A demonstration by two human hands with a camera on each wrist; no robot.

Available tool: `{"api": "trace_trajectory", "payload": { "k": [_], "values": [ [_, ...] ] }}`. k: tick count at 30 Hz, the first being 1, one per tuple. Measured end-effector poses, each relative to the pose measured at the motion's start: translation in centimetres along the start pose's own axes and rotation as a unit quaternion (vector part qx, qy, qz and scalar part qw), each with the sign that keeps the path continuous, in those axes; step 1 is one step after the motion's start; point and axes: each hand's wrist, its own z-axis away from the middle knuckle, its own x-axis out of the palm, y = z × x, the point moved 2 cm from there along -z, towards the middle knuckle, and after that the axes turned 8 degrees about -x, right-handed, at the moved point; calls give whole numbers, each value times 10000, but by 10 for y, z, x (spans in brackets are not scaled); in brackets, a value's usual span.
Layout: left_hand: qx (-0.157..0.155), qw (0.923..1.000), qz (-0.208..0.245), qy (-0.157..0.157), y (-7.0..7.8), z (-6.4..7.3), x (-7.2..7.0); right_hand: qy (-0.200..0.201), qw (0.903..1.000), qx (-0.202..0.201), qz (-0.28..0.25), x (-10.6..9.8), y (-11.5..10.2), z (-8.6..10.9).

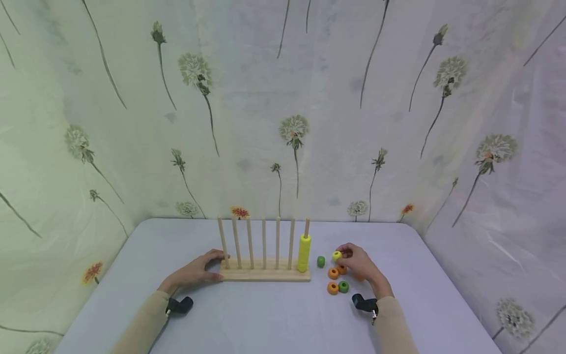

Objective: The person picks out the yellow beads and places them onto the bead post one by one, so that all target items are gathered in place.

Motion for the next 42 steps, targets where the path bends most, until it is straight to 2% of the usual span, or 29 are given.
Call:
{"api": "trace_trajectory", "payload": {
  "k": [24, 35, 42],
  "values": [
    [-37, 10000, -36, -3, 0, -2, -1, 137, 9996, -90, -229, -3, 2, 7],
    [-15, 10000, -23, -10, -1, -2, 0, 71, 9975, -300, -638, -5, -13, 17],
    [-160, 9999, 41, 5, 0, -1, 0, -90, 9946, -469, -921, -7, -22, 25]
  ]
}}
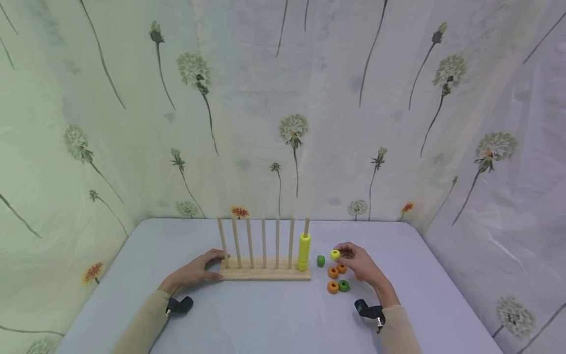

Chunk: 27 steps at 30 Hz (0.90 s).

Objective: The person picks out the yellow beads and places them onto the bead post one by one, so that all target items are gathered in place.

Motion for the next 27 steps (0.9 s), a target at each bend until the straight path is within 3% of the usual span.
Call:
{"api": "trace_trajectory", "payload": {
  "k": [10, 27],
  "values": [
    [26, 10000, 51, -26, 1, 1, 1, -178, 9981, -589, -55, -4, -23, 9],
    [122, 9999, -22, -6, -1, 0, 0, 83, 9930, -1166, 174, -16, -71, 7]
  ]
}}
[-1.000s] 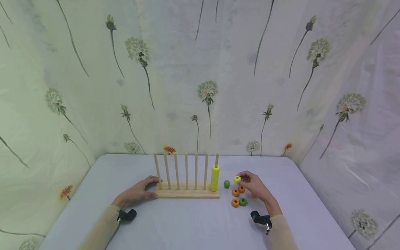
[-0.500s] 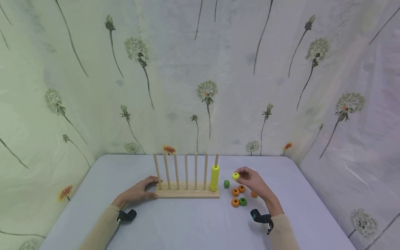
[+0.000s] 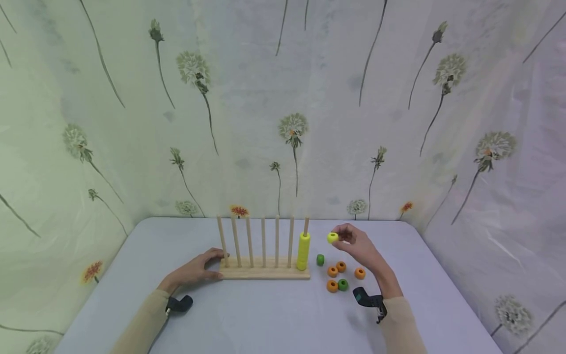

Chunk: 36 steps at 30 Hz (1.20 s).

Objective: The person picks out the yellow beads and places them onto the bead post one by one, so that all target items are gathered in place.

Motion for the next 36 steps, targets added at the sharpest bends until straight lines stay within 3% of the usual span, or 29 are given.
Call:
{"api": "trace_trajectory", "payload": {
  "k": [10, 22, 36],
  "values": [
    [109, 9999, -19, 33, 0, 0, 0, 164, 9993, -319, 92, -6, -37, -12],
    [134, 9999, 65, -47, 0, 0, -1, 330, 9974, -611, 168, -4, -65, -27],
    [-12, 9999, 149, 46, 2, 3, 1, 293, 9940, -1055, -29, 5, -82, -41]
  ]
}}
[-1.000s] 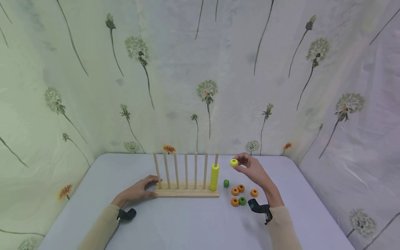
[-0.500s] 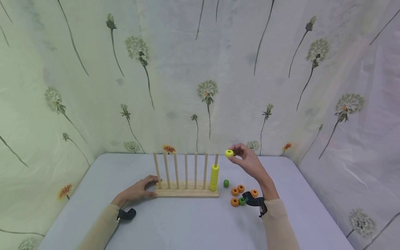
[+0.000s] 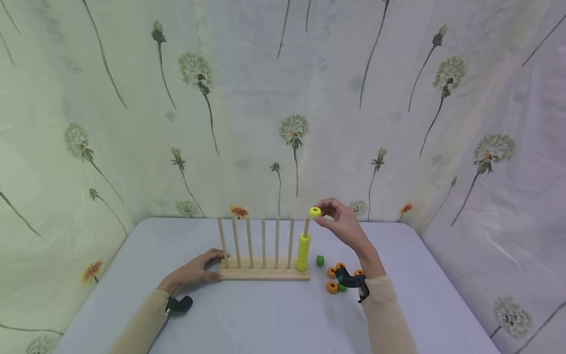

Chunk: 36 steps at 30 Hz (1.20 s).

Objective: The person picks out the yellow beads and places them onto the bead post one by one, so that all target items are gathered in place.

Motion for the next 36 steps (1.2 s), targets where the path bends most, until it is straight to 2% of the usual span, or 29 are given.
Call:
{"api": "trace_trajectory", "payload": {
  "k": [5, 10, 20, 33, 36],
  "values": [
    [-12, 9998, -144, 115, 8, 5, 2, -13, 9999, -101, -116, 4, 0, -3],
    [-83, 9999, -16, 89, 20, 11, 1, -48, 9997, -102, -235, 8, 0, -3],
    [5, 9999, -128, 3, -1, -1, 1, -45, 9994, -180, -285, 12, 4, -5],
    [47, 9998, -183, -21, -4, -2, -1, -161, 9996, 112, -184, 14, 3, -6],
    [36, 9999, -159, -56, -4, -3, -1, -207, 9997, 77, -118, 15, 3, -5]
  ]
}}
